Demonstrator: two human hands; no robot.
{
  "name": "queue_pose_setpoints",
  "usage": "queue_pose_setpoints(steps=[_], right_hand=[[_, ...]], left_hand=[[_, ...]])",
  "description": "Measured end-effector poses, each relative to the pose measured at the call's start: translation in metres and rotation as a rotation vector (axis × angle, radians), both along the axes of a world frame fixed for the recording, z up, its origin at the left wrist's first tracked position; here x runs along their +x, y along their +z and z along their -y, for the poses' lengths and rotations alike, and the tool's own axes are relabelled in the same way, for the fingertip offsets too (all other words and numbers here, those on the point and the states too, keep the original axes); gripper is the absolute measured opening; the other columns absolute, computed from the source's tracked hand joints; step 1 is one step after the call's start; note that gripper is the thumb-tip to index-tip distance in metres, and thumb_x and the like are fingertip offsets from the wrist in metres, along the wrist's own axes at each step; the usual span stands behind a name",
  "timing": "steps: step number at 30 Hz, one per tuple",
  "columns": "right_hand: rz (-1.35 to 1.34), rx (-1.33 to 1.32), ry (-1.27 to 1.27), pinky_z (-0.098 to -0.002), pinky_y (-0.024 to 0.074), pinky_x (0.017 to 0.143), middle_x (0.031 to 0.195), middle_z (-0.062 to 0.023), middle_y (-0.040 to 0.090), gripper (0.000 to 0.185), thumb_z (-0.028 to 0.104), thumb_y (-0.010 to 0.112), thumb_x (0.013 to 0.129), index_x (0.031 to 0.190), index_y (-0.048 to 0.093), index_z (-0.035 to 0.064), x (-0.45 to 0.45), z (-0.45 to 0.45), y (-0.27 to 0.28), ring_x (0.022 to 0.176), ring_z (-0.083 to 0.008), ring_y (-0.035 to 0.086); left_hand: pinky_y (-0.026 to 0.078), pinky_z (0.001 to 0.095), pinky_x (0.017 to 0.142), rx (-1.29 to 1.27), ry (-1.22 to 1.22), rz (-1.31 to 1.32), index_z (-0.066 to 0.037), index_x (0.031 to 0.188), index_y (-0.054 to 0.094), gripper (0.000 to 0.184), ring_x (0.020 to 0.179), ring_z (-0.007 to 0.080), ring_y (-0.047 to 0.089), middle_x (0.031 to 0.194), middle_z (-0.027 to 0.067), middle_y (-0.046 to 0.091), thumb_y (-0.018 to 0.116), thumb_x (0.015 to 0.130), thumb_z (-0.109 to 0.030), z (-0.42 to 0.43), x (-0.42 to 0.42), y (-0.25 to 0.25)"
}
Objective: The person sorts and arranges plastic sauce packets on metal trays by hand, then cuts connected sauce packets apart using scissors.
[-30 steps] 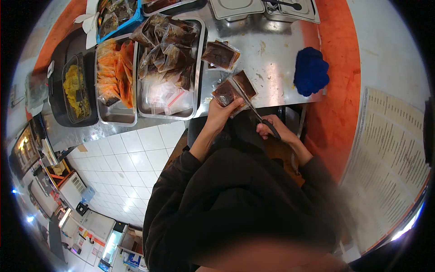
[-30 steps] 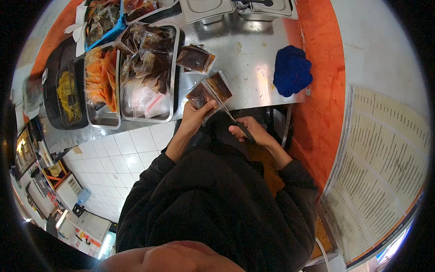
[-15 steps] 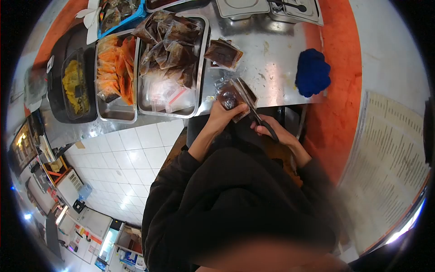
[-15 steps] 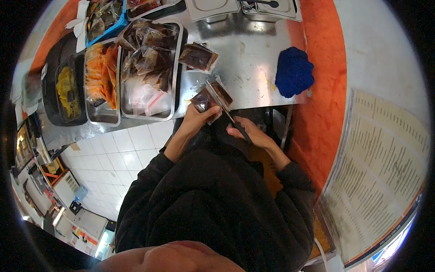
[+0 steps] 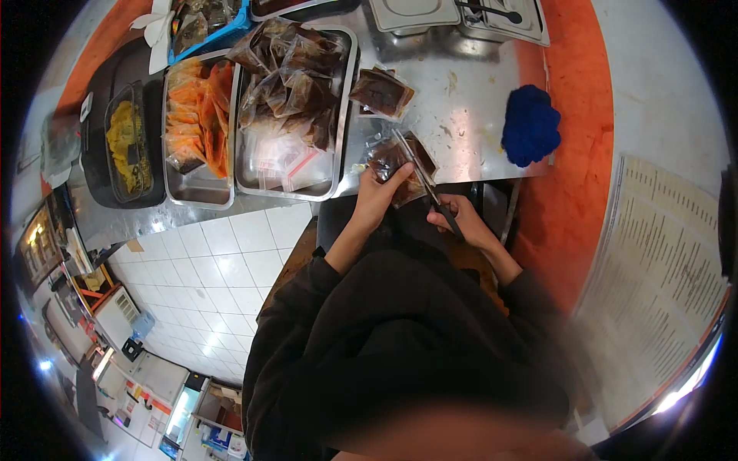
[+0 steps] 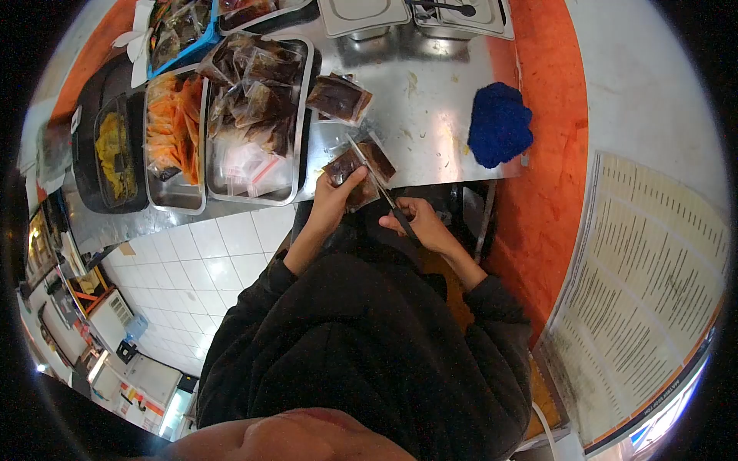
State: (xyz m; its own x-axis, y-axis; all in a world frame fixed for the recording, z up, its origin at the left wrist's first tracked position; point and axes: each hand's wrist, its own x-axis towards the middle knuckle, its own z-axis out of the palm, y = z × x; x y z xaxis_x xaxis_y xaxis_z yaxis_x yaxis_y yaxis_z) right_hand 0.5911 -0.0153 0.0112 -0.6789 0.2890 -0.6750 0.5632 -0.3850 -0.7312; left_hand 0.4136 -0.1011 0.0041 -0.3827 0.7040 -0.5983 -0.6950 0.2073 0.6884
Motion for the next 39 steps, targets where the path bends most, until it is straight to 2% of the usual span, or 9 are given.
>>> queue_pose_setpoints(steps=[9,14,17,19,25,29,31,37,39], right_hand=[[-0.111,-0.045,0.092,-0.0229,0.0403,0.063,0.075,-0.0006,0.053,0.049,0.049,0.066,0.079,0.087,0.056,0.0018,-0.011,-0.005,0.017,0.07,-0.0089,0.052],[0.047,-0.093,0.132,-0.0245,0.0413,0.065,0.078,-0.003,0.054,0.05,0.049,0.064,0.081,0.09,0.056,0.0006,-0.007,-0.002,0.013,0.073,-0.0111,0.053],[-0.033,-0.138,0.075,-0.025,0.0419,0.062,0.075,-0.0037,0.054,0.051,0.05,0.063,0.082,0.089,0.056,0.0,-0.008,0.004,0.006,0.068,-0.0117,0.053],[-0.318,-0.098,-0.058,-0.0242,0.0413,0.056,0.067,-0.0024,0.052,0.052,0.052,0.063,0.081,0.085,0.056,0.0003,-0.011,0.008,0.0,0.059,-0.0112,0.049],[-0.19,-0.306,0.105,-0.0252,0.0423,0.061,0.072,-0.0021,0.048,0.062,0.058,0.059,0.081,0.096,0.054,-0.0016,-0.008,-0.001,-0.006,0.068,-0.0097,0.048],[-0.209,-0.327,0.091,-0.0251,0.0421,0.06,0.069,-0.0009,0.045,0.06,0.058,0.056,0.083,0.095,0.053,-0.0014,-0.015,0.006,0.001,0.064,-0.0092,0.046],[-0.415,-0.348,-0.186,-0.0262,0.0424,0.055,0.062,-0.0012,0.047,0.048,0.047,0.055,0.089,0.081,0.055,-0.0002,-0.023,0.018,-0.003,0.057,-0.0117,0.048],[-0.258,-0.319,-0.114,-0.0275,0.0419,0.059,0.064,-0.0011,0.045,0.049,0.048,0.051,0.09,0.081,0.055,0.0005,-0.028,0.009,0.003,0.062,-0.0117,0.047],[-0.332,-0.312,-0.116,-0.0275,0.0418,0.06,0.064,-0.0014,0.046,0.048,0.047,0.052,0.091,0.081,0.055,0.0009,-0.033,0.004,0.003,0.062,-0.0115,0.048]], left_hand=[[0.047,0.0213,0.061,0.051,-0.167,-0.218,0.0,0.09,0.062,0.017,0.067,0.0069,0.058,0.076,0.0013,0.064,0.069,0.082,-0.013,0.006,-0.012,0.007],[0.047,0.021,0.061,0.032,-0.166,-0.205,0.0,0.092,0.062,0.017,0.067,0.0063,0.058,0.076,0.0009,0.064,0.07,0.082,-0.011,0.007,-0.015,0.01],[0.046,0.0207,0.062,0.019,-0.215,-0.181,0.0,0.093,0.062,0.017,0.068,0.0056,0.057,0.077,0.0005,0.063,0.07,0.081,-0.01,0.007,-0.018,0.014],[0.046,0.0205,0.062,0.006,-0.258,-0.168,0.0,0.093,0.062,0.017,0.068,0.0053,0.057,0.077,0.0001,0.063,0.069,0.081,-0.01,0.007,-0.018,0.016],[0.046,0.0219,0.061,0.051,-0.244,-0.109,-0.002,0.088,0.062,0.013,0.067,0.0057,0.056,0.075,-0.0009,0.061,0.069,0.082,-0.011,0.01,-0.019,0.009],[0.045,0.0227,0.061,0.038,-0.269,-0.081,-0.003,0.085,0.061,0.012,0.066,0.0065,0.056,0.074,-0.0005,0.061,0.069,0.082,-0.011,0.012,-0.021,0.012],[0.045,0.0227,0.061,0.015,-0.318,-0.101,-0.003,0.084,0.061,0.012,0.066,0.0066,0.055,0.074,-0.0003,0.061,0.069,0.082,-0.011,0.013,-0.02,0.013],[0.046,0.023,0.062,0.042,-0.274,-0.052,-0.003,0.085,0.061,0.011,0.067,0.0071,0.056,0.075,-0.0001,0.061,0.068,0.082,-0.011,0.012,-0.016,0.012],[0.047,0.0247,0.068,0.073,-0.321,-0.024,0.0,0.096,0.06,0.022,0.072,0.0096,0.058,0.081,0.0013,0.062,0.07,0.081,-0.013,0.014,-0.01,0.011]])
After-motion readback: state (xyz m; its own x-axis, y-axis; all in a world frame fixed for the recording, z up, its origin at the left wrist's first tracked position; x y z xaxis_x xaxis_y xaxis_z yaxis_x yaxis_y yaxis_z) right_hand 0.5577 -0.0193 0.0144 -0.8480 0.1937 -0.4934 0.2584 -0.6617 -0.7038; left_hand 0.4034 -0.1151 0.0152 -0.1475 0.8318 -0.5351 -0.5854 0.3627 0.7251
